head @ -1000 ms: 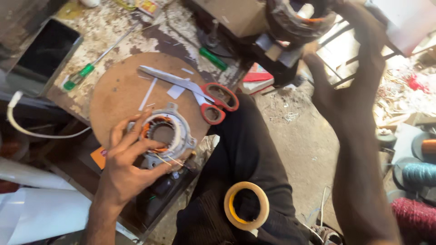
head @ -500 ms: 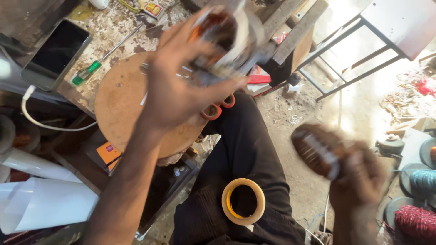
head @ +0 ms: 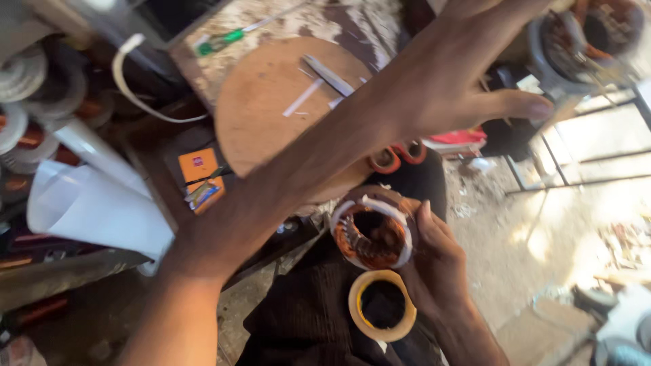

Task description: The person works on a motor stator placed on their lap, using scissors to cut pieces of white tape and applying them to the copper windings. They also use a wooden stick to adjust the wires and tape within the stator slots.

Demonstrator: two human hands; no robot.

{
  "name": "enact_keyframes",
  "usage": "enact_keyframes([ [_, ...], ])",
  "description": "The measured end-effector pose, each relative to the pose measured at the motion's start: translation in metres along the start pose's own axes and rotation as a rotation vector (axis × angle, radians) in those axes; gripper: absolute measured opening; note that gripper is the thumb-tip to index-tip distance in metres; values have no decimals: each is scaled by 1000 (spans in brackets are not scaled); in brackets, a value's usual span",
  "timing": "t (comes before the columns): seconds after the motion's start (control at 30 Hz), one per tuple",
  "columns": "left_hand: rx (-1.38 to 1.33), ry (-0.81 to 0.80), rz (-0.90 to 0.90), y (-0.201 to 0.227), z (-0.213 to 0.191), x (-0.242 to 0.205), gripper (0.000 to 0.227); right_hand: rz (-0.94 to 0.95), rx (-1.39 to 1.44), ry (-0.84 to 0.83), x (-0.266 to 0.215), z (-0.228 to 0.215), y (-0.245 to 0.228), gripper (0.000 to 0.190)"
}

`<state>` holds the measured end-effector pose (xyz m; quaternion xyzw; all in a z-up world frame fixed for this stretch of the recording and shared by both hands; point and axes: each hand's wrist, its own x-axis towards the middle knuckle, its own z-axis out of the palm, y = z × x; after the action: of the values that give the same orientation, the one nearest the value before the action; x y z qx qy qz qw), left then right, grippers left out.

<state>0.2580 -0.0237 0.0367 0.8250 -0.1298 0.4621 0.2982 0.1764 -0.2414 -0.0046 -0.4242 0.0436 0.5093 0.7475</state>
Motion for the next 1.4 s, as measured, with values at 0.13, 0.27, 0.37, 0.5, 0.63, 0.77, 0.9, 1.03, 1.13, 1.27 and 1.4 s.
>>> enact_keyframes([
  [0.13, -59, 32, -375, 31, -119, -74, 20, -37, 43, -254, 58, 47, 8, 44],
  [0.27, 183, 6, -949, 87, -180, -115, 18, 140, -61, -173, 106, 65, 25, 50],
  [0.37, 221, -118, -584, 108, -187, -122, 50, -19, -527, -120, 114, 69, 9, 43],
  [0.5, 335, -272, -528, 105, -181, -137, 60, -493, -1389, 135, 78, 71, -33, 32],
  [0.63, 362, -386, -442, 89, -180, -145, 33, -805, -1498, -171, 45, 90, -32, 25],
  [0.77, 443, -465, -307, 75, -185, -144, 14, -1069, -1865, -461, 58, 102, -17, 57],
  [0.9, 424, -446, -247, 71, -184, -145, 10, -1023, -1797, -548, 73, 96, -19, 37],
  [1.03, 402, -392, -267, 69, -166, -153, 15, -1109, -1845, -560, 81, 86, -17, 30],
  [1.13, 302, -369, -331, 63, -162, -156, 14, -1185, -1828, -490, 89, 84, -9, 37],
  [1.27, 218, -488, -244, 38, -180, -141, 7, -1110, -1788, -479, 82, 86, -10, 36],
  [1.4, 333, -341, -158, 37, -200, -144, 16, -1000, -1757, -514, 73, 76, 6, 37],
])
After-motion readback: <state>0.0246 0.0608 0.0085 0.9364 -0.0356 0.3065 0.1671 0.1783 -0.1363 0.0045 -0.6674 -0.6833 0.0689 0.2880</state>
